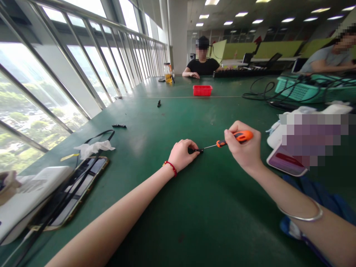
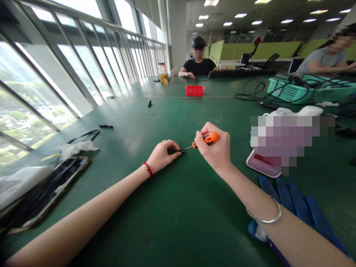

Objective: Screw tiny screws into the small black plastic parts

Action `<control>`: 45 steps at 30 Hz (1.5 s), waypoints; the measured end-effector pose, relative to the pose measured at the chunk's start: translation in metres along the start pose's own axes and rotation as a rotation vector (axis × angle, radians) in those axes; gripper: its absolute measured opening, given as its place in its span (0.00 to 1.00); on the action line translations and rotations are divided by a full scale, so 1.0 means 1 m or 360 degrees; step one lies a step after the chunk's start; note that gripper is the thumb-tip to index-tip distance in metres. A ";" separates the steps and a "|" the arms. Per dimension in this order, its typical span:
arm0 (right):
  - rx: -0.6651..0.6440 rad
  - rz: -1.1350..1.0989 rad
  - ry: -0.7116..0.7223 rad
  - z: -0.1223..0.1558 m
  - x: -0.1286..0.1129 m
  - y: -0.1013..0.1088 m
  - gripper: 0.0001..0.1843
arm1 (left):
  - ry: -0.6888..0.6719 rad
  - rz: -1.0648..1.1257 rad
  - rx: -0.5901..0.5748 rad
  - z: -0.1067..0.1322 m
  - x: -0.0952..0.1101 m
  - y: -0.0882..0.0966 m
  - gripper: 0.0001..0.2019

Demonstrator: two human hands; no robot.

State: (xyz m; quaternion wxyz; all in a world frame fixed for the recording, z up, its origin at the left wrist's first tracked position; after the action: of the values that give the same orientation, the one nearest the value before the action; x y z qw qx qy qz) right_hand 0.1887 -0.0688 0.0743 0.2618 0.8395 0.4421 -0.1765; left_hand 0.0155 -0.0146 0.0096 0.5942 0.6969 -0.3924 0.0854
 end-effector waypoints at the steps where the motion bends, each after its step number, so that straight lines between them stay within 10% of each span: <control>1: -0.0016 -0.0005 -0.0003 0.001 0.000 -0.001 0.15 | -0.0002 -0.0003 0.0003 0.000 0.001 0.000 0.04; 25: -0.0511 0.0450 -0.0030 -0.040 -0.008 -0.007 0.09 | 0.0009 -0.0005 -0.0008 0.001 0.002 0.001 0.03; 45: -0.0459 0.0848 0.0020 -0.043 -0.018 0.004 0.07 | 0.0008 0.0017 -0.0019 0.000 0.001 0.000 0.04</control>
State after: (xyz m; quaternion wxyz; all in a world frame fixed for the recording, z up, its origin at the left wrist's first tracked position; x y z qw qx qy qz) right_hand 0.1851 -0.0563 0.1192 0.4127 0.8812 0.2283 -0.0319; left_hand 0.0163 -0.0153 0.0106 0.5988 0.6911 -0.3951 0.0878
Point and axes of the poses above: each hand's wrist, its own z-axis away from the middle knuckle, its own y-axis out of the back of the hand, x = y × z, the point moved 2 cm from there along -z, towards the middle knuckle, and after that the axes turned 6 degrees about y, right-handed, at the moved point
